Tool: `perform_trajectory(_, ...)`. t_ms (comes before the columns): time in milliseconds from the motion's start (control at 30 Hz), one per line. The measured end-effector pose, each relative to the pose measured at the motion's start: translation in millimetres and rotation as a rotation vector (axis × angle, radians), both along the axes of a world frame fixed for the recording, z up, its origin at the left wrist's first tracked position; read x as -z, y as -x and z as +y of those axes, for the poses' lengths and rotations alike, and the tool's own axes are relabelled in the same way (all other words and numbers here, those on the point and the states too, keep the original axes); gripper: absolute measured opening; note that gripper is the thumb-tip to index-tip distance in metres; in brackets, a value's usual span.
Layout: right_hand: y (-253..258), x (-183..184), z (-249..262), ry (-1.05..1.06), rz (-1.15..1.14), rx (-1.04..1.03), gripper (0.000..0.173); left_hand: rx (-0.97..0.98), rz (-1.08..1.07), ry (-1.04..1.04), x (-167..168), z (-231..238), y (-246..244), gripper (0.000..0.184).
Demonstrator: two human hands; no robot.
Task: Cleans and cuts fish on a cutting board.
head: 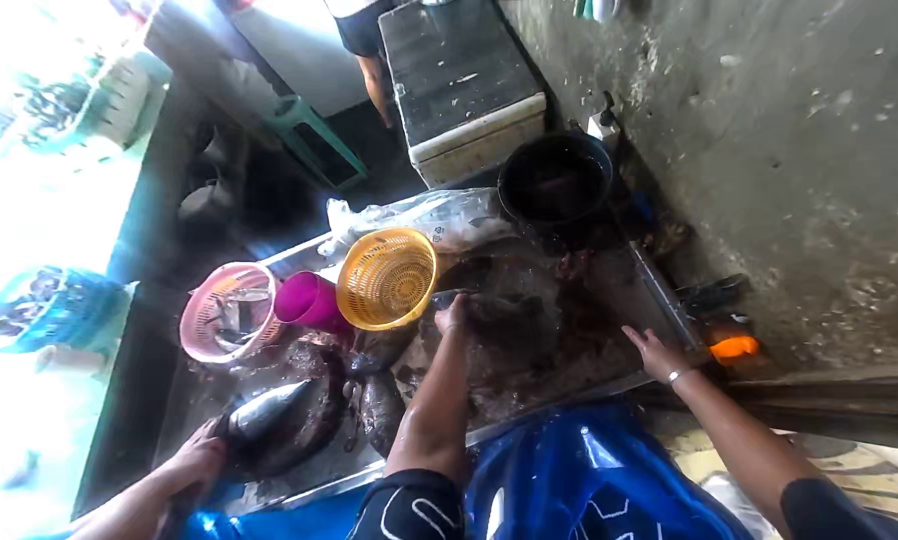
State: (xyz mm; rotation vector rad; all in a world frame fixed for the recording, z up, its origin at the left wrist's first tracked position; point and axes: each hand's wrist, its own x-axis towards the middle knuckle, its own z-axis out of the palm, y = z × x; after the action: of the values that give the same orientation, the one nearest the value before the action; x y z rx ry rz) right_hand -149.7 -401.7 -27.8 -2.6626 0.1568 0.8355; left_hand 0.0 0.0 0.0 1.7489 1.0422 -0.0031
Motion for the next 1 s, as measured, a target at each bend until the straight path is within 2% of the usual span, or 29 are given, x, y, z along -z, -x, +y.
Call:
perform_trajectory(33, -2.7, -7.2, -0.2, -0.080, -0.038, 0.067, 0.079, -0.008, -0.058, 0.027, -1.3, -1.5, 1.6, 0.063)
perform_trajectory(100, -1.7, -24.6, -0.1, -0.314, -0.133, 0.221, 0.054, -0.035, -0.168, 0.090, -1.1, 4.6, 10.6, 0.061)
perform_trajectory(133, 1.4, -37.0, 1.3, -0.427, -0.175, 0.287, 0.052, -0.057, -0.237, 0.128, -2.7, 10.0, 16.2, 0.061)
perform_trajectory(233, 11.4, -80.6, 19.7, -0.612, -0.368, 0.368, 0.059, -0.118, -0.375, 0.273, -22.9, 30.5, 44.0, 0.059)
perform_trajectory(300, 7.7, -95.7, 37.9, -0.639, -0.549, 0.340, 0.053, -0.165, -0.395, 0.336, -34.9, 49.5, 66.5, 0.056)
perform_trajectory(367, -2.6, -84.0, 63.5, -0.555, -0.673, 0.339, 0.049, -0.198, -0.400, 0.360, -44.1, 66.3, 84.3, 0.051)
perform_trajectory(400, -5.0, -69.2, 79.7, -0.490, -0.643, 0.337, 0.047, -0.222, -0.389, 0.361, -49.3, 71.8, 90.4, 0.048)
perform_trajectory(500, 9.3, -12.3, 125.2, -0.374, -0.227, 0.231, 0.047, -0.282, -0.366, 0.374, -56.4, 83.8, 105.5, 0.042)
perform_trajectory(667, 38.4, -26.2, 147.9, -0.497, 0.069, 0.266, 0.053, -0.311, -0.409, 0.447, -80.1, 71.6, 118.8, 0.032)
perform_trajectory(733, 43.6, -30.0, 140.6, -0.614, 0.118, 0.364, 0.054, -0.307, -0.458, 0.541, -87.6, 52.7, 113.3, 0.033)
perform_trajectory(833, 47.7, -50.4, 117.5, -0.737, 0.066, 0.494, 0.044, -0.291, -0.524, 0.644, -82.9, 15.1, 106.2, 0.035)
perform_trajectory(900, 37.5, -58.4, 100.0, -0.699, -0.075, 0.468, 0.039, -0.327, -0.510, 0.509, -62.1, -13.8, 95.3, 0.048)
perform_trajectory(967, 20.1, -66.7, 91.8, -0.659, -0.191, 0.406, 0.036, -0.271, -0.395, 0.171, -22.0, -33.8, 87.4, 0.081)
perform_trajectory(1000, 11.8, -73.8, 91.3, -0.647, -0.254, 0.369, 0.035, -0.229, -0.300, 0.001, -1.4, -39.5, 88.9, 0.088)
